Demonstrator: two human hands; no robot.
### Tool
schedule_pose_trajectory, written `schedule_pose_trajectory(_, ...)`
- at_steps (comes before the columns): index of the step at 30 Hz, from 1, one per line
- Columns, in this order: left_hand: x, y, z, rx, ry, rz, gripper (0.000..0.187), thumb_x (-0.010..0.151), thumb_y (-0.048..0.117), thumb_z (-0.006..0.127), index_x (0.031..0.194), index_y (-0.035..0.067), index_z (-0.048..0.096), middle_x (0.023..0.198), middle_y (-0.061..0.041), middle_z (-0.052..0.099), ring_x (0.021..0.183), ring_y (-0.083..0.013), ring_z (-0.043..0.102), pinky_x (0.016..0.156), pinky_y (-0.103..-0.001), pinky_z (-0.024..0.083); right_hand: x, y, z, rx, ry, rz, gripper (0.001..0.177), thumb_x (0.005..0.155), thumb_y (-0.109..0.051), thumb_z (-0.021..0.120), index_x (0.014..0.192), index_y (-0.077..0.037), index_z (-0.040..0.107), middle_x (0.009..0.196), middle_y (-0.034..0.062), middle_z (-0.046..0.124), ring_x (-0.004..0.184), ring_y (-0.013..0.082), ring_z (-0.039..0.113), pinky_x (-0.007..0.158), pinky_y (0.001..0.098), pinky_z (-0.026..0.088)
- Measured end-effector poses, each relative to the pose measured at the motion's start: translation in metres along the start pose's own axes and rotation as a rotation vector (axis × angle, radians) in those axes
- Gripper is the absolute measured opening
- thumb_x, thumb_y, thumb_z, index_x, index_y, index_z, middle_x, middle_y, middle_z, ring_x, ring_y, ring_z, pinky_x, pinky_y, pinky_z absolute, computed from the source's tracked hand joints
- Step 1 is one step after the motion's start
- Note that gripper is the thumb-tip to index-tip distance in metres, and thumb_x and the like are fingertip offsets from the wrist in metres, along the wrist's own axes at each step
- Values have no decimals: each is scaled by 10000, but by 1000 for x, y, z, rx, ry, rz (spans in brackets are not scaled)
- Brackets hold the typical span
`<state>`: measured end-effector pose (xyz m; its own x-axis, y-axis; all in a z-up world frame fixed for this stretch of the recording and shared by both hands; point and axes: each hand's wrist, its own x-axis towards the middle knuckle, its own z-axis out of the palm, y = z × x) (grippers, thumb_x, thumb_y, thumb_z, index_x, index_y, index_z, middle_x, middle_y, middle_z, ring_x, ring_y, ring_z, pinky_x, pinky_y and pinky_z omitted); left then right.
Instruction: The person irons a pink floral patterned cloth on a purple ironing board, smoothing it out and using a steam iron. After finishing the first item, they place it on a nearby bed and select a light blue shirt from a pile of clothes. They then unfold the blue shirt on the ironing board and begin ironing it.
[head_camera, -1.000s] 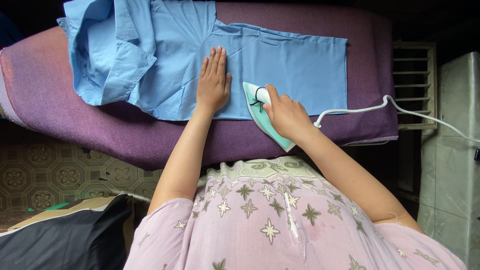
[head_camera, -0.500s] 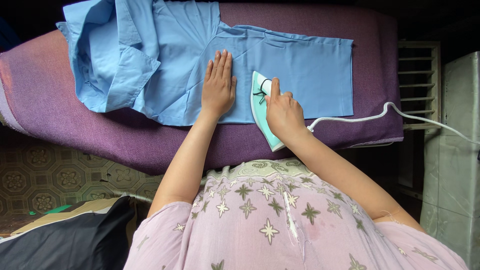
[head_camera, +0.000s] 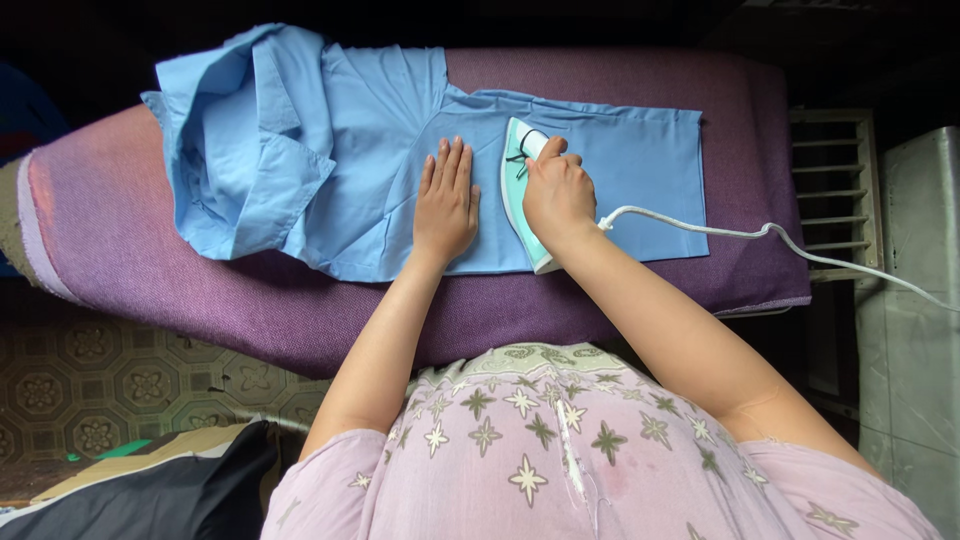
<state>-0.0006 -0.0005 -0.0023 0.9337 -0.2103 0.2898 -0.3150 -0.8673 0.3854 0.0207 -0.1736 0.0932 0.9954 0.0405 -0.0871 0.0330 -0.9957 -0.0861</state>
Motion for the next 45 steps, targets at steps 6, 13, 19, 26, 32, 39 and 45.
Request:
schedule_pose_trajectory(6,-1,0,1,-12,4,-4,576,1050,233,453,1566,-10,376,1648,-175,359,1565,-319,258,1283,-475,168,39,4,14,20,129,0,443,1046,-319,588,1039,107,470,901,319,652,762,400,745,603,416,628)
schedule_pose_trajectory(13,-1,-1,1,-23,22,-5,571,1060,248,449,1568,-3,379,1649,-165,365,1566,-307,264,1286,-461,171,60,26,0,55,121,-108,392,996,-302,631,1005,72,513,887,294,679,781,428,735,626,478,611)
schedule_pose_trajectory(19,-1,-1,1,-15,20,-7,580,1058,267,453,1568,-1,382,1646,-162,367,1560,-303,270,1281,-453,175,70,59,-21,-51,122,-388,365,1002,-297,650,955,49,544,796,264,677,713,415,732,611,470,607)
schedule_pose_trajectory(26,-3,4,1,8,6,-76,583,1067,304,450,1573,22,384,1655,-145,358,1565,-289,255,1280,-455,167,90,106,-49,-188,78,-674,376,981,-366,678,926,-8,576,756,189,688,653,337,724,560,433,595)
schedule_pose_trajectory(32,-16,12,4,86,43,-189,705,1057,428,463,1591,-11,324,1677,-182,295,1582,-316,190,1279,-485,110,100,125,-50,-246,175,-852,517,893,-565,721,820,-68,600,677,95,667,542,251,686,475,378,563)
schedule_pose_trajectory(39,-37,26,2,135,38,-379,1133,902,735,556,1605,-66,170,1694,-231,162,1592,-335,84,1281,-488,63,118,97,-41,-197,265,-882,639,891,-698,693,757,-77,630,613,96,651,489,242,668,417,378,539)
schedule_pose_trajectory(45,-58,29,-9,133,29,-496,1338,762,838,615,1592,-84,112,1689,-250,120,1584,-335,65,1273,-457,67,131,58,-38,-191,296,-1042,650,893,-709,687,753,-77,630,617,109,662,491,255,668,434,368,535)
